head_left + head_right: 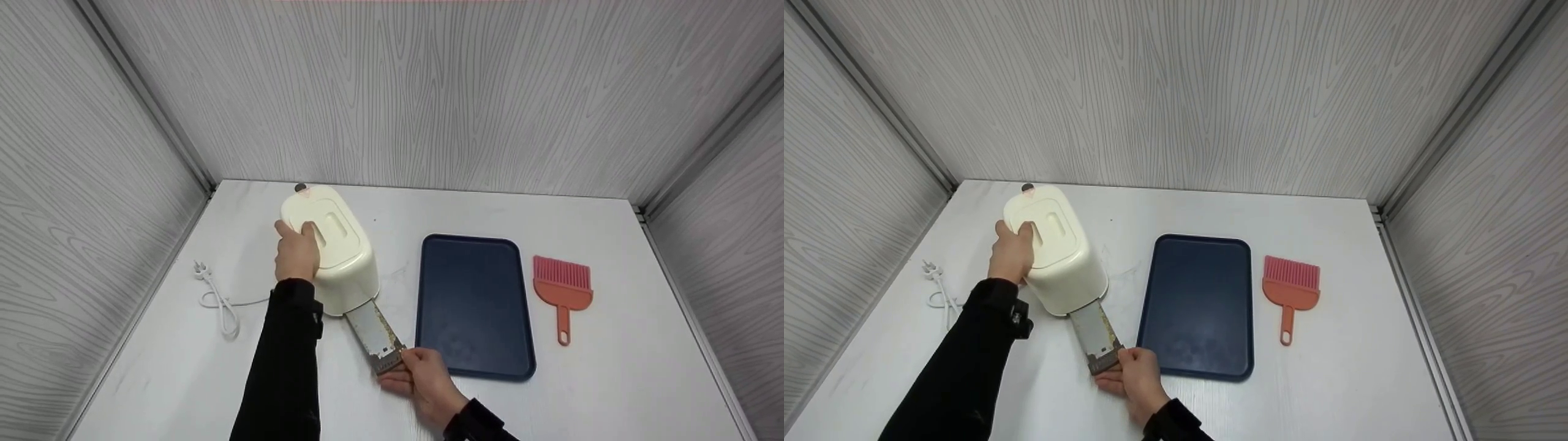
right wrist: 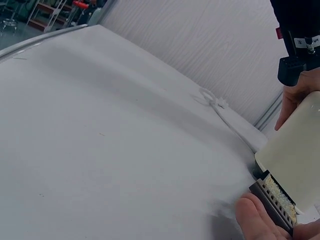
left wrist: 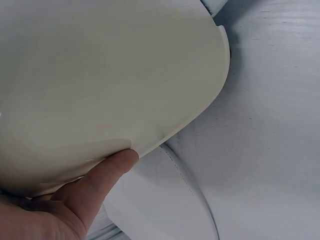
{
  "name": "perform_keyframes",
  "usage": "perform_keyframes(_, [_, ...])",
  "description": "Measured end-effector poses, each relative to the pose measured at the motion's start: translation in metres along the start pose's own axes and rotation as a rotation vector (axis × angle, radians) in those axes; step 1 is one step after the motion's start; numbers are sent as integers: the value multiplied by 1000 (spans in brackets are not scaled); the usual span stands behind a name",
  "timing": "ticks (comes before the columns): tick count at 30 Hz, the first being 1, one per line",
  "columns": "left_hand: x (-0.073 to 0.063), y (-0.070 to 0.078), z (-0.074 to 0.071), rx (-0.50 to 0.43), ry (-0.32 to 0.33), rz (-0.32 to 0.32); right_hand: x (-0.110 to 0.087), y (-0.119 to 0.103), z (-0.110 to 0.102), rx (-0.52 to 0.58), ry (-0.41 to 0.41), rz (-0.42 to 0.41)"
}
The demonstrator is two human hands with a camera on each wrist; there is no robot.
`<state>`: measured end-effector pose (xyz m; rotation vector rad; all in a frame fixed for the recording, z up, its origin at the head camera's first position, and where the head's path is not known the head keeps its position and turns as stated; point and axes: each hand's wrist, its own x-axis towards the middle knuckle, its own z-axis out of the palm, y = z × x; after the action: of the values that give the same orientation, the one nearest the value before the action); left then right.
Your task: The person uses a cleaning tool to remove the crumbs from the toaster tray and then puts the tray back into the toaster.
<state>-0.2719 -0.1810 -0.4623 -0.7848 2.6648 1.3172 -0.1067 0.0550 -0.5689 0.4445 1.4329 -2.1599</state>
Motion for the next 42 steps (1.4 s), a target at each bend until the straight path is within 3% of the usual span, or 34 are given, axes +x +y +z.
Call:
perform_keyframes(21, [-2, -1, -1, 4, 4, 9, -7, -3, -14, 1, -3, 48])
perform_keyframes(42, [-3, 0, -2, 1, -8, -3, -16, -2, -28, -27, -23, 22])
